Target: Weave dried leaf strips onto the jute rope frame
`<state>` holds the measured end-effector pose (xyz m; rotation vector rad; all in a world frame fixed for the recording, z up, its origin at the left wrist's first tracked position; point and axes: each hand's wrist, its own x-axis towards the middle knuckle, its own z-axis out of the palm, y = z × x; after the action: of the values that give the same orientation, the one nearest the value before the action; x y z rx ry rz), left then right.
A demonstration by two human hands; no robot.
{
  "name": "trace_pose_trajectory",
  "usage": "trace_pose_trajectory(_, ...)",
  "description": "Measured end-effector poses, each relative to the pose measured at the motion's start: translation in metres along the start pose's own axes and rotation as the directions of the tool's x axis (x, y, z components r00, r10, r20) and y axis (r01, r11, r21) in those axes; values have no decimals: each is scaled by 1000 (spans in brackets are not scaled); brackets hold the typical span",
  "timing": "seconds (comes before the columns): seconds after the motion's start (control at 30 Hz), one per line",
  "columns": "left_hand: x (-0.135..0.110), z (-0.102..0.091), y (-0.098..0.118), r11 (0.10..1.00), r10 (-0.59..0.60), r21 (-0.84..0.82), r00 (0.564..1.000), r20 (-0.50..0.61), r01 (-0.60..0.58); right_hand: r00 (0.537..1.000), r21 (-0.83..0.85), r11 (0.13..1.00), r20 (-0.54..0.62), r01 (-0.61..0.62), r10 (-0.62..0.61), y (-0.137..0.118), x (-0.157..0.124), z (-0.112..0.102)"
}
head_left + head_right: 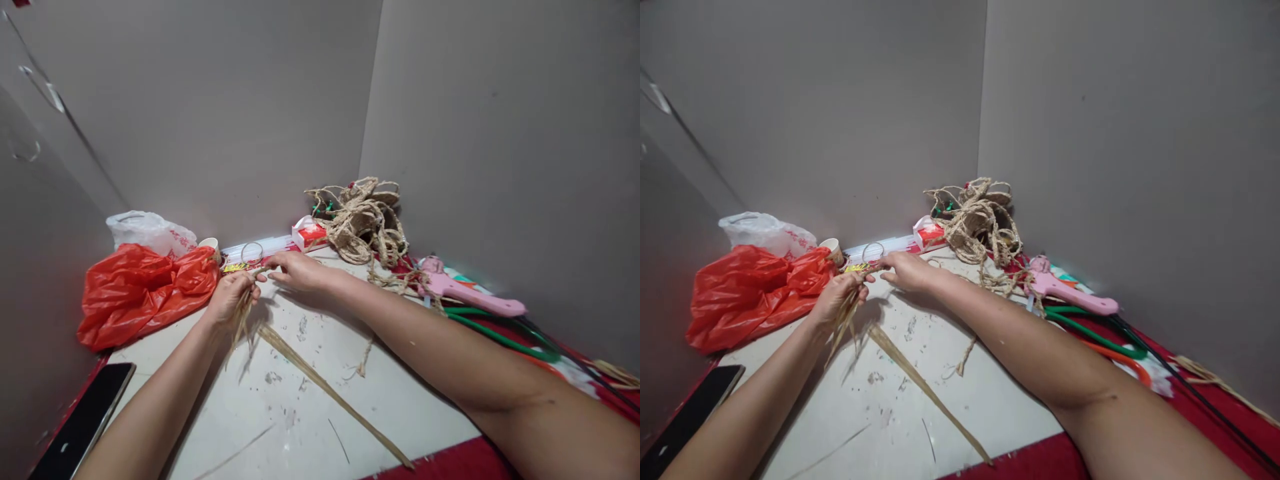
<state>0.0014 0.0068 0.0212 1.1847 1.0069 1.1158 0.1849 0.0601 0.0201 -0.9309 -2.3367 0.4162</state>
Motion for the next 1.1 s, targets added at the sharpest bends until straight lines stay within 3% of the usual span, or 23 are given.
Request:
trace_pose_trajectory(0.17,-2,7,-12,1000,-4,9,998,69,4,985,-68,995,-159,-79,67,9,-2,-13)
trace_pose_trajectory(0.27,-6,13,-16,1000,-9,-17,994,106,11,968,204,969,-174,-142,179,-2,-2,-16)
trace_pose_trajectory(0.33,-10,20,-14,999,-20,-33,991,132,25,954,491,853,-127,-177,271,-15,-2,-14)
trace_pose_trajectory(0.4,-15,27,-11,999,-33,-35,991,129,38,950,723,662,-24,-199,312,-28,-3,-10)
trace_pose_trajectory(0.5,-20,36,-9,999,-21,-24,997,79,23,952,875,431,98,-222,291,-37,-4,-8)
trace_pose_trajectory(0.6,-22,41,-13,999,37,38,999,-4,-37,957,909,348,143,-228,254,-34,-5,-12)
trace_pose_trajectory(0.67,-21,41,-16,979,156,147,985,-81,-143,955,915,310,192,-258,228,-31,-6,-17)
trace_pose_trajectory(0.8,-21,35,-20,782,518,468,847,-118,-412,942,937,176,264,-302,208,-34,-6,-19)
trace_pose_trajectory(0.97,-20,28,-22,490,717,690,697,30,-533,873,948,46,271,-316,406,-39,-2,-8)
trace_pose_trajectory(1.03,-18,23,-26,391,727,735,676,123,-554,824,932,16,312,-362,473,-40,-1,-3)
trace_pose_trajectory(1.1,-15,17,-32,327,685,764,696,215,-557,771,914,11,335,-405,541,-40,0,2)
